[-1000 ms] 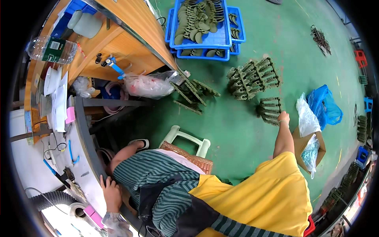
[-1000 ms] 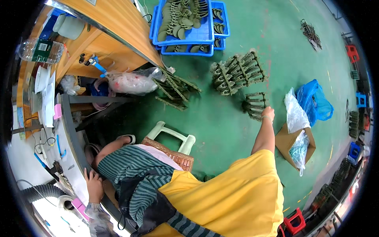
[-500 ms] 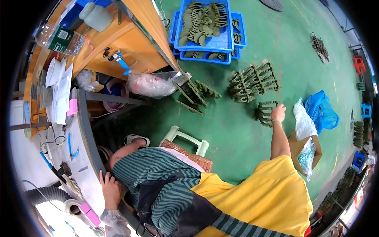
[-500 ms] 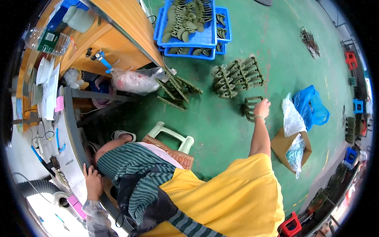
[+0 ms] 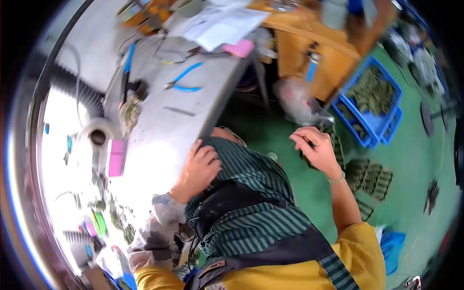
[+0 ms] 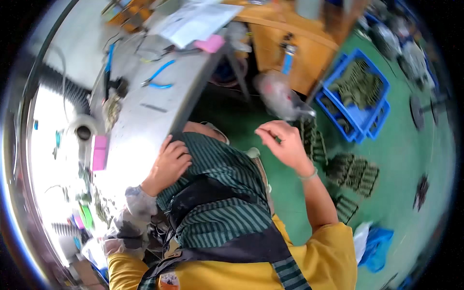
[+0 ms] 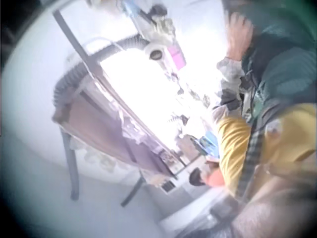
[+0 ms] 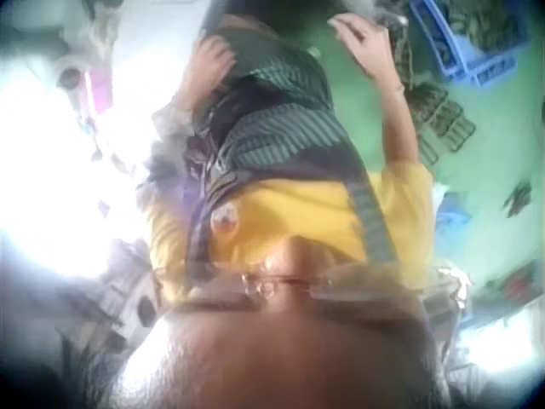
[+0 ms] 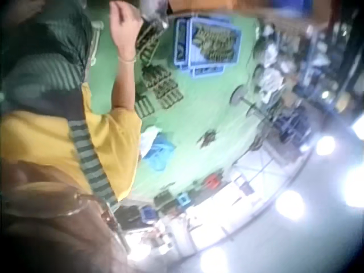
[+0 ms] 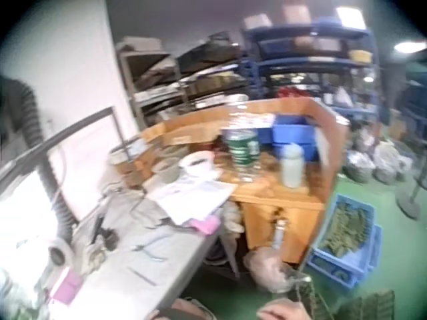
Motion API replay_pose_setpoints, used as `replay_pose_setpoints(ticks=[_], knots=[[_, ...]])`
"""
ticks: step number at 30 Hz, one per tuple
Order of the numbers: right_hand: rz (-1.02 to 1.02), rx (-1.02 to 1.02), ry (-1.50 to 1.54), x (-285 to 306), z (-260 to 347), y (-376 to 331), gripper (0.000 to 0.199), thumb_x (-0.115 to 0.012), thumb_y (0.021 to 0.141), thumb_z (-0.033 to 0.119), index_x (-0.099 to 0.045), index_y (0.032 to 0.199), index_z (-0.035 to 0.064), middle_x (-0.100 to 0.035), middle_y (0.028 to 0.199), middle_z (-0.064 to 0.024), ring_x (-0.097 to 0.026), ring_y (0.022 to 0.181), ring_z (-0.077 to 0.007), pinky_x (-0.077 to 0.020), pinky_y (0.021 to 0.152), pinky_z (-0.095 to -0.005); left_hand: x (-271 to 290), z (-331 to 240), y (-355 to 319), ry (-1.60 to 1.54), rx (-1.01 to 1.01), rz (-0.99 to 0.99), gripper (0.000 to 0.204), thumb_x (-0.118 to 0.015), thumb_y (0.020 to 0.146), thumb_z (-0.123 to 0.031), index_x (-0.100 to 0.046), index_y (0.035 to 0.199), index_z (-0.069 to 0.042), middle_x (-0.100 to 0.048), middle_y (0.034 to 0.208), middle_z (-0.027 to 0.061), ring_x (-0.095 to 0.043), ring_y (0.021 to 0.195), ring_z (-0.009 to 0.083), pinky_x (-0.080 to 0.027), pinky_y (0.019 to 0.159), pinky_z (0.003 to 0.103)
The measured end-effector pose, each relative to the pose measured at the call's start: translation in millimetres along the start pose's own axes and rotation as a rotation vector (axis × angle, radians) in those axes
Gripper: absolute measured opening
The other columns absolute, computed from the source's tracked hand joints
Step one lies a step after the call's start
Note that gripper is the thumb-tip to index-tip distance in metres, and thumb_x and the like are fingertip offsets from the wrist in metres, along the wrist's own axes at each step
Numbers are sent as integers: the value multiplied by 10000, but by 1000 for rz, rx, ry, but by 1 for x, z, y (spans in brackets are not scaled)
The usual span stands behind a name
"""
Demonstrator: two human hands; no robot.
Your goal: The person assembles small green plastic rings onto a large green plastic frame by hand and then uses a soldering iron to melt the plastic points to secure them.
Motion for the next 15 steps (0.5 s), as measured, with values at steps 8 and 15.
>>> replay_pose_setpoints(ticks=[8, 15], knots=[[955, 163, 1647, -121, 213, 119, 551, -667, 934, 443, -435, 1301, 104, -462, 1224, -199, -693, 934, -421, -393, 1095, -559, 27, -3, -88, -372, 341, -307, 164, -682, 791, -108, -673, 947, -56, -615, 1045, 80, -550, 1170, 292, -460, 1021, 420], [1425, -524, 1858, -198, 285, 138, 571, -467, 1016, 531, -326, 1391, 125, -444, 1199, -245, -687, 964, -467, -346, 1109, -654, 43, -32, -189, -343, 1009, -567, 148, -686, 818, -45, -667, 965, -33, -649, 1018, 109, -617, 1050, 313, -525, 878, 404]])
Point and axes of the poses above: each hand's wrist, its own y-axis towards the middle knuckle, its own x-axis out of the back of the hand, z = x × y, the point moved 2 cm from there along y, towards the middle knuckle
